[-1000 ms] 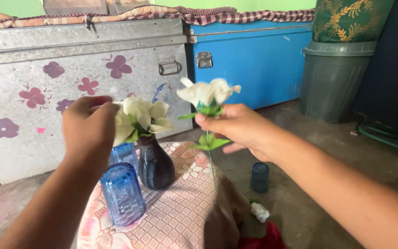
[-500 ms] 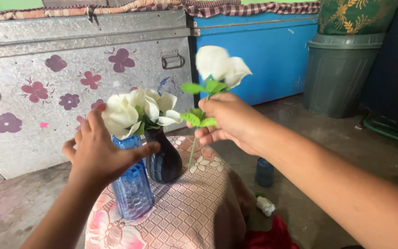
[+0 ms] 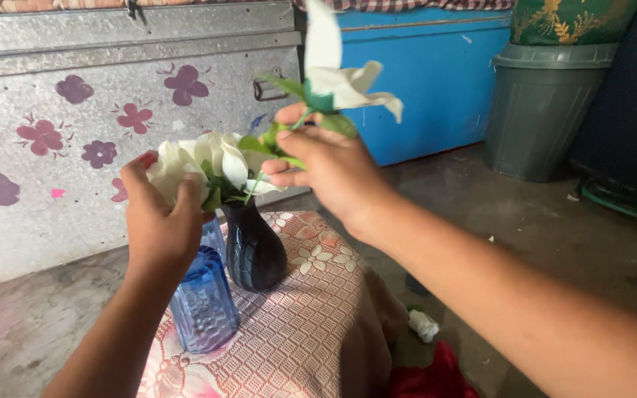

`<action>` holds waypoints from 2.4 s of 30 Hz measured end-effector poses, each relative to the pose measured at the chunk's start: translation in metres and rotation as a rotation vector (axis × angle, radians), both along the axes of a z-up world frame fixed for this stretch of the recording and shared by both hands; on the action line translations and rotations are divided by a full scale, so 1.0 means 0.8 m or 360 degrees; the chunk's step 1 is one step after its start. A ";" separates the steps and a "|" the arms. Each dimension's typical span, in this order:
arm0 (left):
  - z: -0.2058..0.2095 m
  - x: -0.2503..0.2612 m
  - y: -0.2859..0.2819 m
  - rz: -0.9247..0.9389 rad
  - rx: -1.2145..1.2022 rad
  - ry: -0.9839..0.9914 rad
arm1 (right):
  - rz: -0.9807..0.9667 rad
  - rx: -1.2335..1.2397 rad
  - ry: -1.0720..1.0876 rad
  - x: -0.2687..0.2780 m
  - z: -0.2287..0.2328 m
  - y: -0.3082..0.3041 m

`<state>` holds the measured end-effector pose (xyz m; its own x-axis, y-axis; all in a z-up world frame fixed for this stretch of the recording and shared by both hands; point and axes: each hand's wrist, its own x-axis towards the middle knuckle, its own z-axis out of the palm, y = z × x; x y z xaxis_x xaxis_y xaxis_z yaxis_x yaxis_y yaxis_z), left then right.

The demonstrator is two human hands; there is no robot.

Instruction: The person arranges white artificial flowers into a dark vase, adjusting their positions. Then the person wipes a blue glass with a red cloth.

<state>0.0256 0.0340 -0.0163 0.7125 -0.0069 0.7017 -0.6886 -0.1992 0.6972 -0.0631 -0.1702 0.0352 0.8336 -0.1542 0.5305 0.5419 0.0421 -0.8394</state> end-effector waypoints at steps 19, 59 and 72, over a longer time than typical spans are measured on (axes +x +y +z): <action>-0.012 0.012 0.002 -0.0346 -0.0400 0.0250 | -0.0534 -0.0299 -0.0228 0.042 -0.032 0.041; 0.011 -0.003 0.001 -0.0424 0.0304 0.0834 | -0.0701 -0.1113 -0.0455 0.060 -0.013 0.039; 0.002 0.010 0.006 -0.0496 0.0262 0.0789 | -0.0923 -0.1279 -0.0327 0.056 -0.044 0.055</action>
